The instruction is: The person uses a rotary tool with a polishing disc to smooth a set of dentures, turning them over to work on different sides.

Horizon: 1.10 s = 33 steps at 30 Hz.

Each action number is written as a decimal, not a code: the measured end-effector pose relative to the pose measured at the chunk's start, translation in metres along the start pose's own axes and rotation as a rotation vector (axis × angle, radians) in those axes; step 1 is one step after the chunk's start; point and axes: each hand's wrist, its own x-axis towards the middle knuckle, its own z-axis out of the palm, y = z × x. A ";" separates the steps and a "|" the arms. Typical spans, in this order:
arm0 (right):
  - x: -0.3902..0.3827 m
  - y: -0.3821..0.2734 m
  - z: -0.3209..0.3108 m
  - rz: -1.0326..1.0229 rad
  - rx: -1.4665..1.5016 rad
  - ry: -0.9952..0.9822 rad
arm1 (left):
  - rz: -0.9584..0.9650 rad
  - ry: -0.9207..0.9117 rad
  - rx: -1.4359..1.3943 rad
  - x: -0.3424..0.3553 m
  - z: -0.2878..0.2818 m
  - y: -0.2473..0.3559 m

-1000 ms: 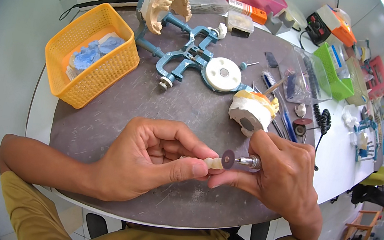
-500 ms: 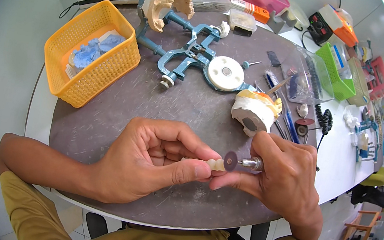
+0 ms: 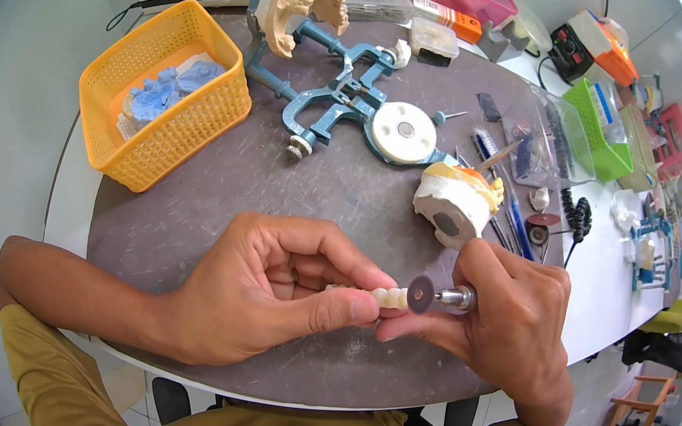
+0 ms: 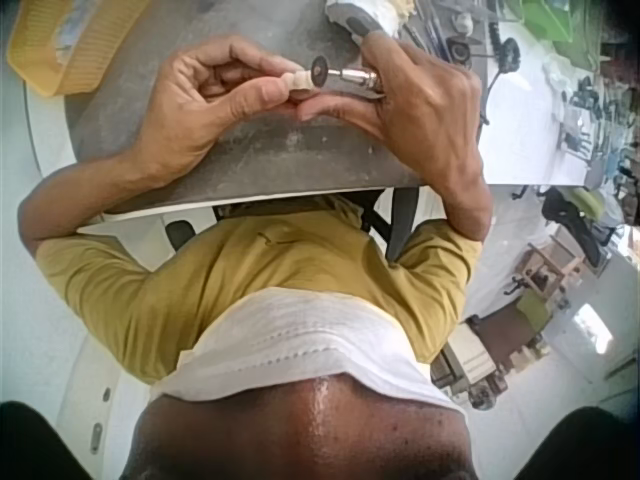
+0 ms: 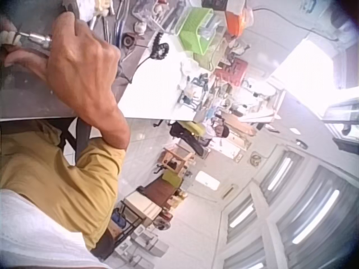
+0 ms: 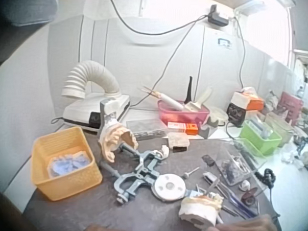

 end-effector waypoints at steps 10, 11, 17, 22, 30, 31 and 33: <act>0.000 -0.001 -0.001 0.010 -0.035 -0.040 | -0.009 -0.005 -0.002 0.000 -0.001 0.000; 0.000 -0.001 -0.001 0.012 -0.034 -0.044 | -0.008 -0.005 -0.003 0.000 -0.001 0.000; -0.001 -0.002 -0.001 0.003 -0.031 -0.053 | 0.004 -0.002 -0.001 0.000 0.000 -0.001; -0.002 -0.002 -0.001 0.004 -0.032 -0.069 | -0.033 0.012 0.015 0.000 0.002 0.004; 0.000 -0.001 0.000 0.019 -0.007 -0.008 | -0.009 0.014 0.004 0.000 0.002 0.002; 0.000 -0.001 0.000 0.019 -0.005 -0.007 | -0.011 0.014 0.008 0.000 0.002 0.002; 0.000 -0.001 0.000 0.012 -0.011 -0.011 | -0.015 0.015 0.012 0.000 0.002 0.002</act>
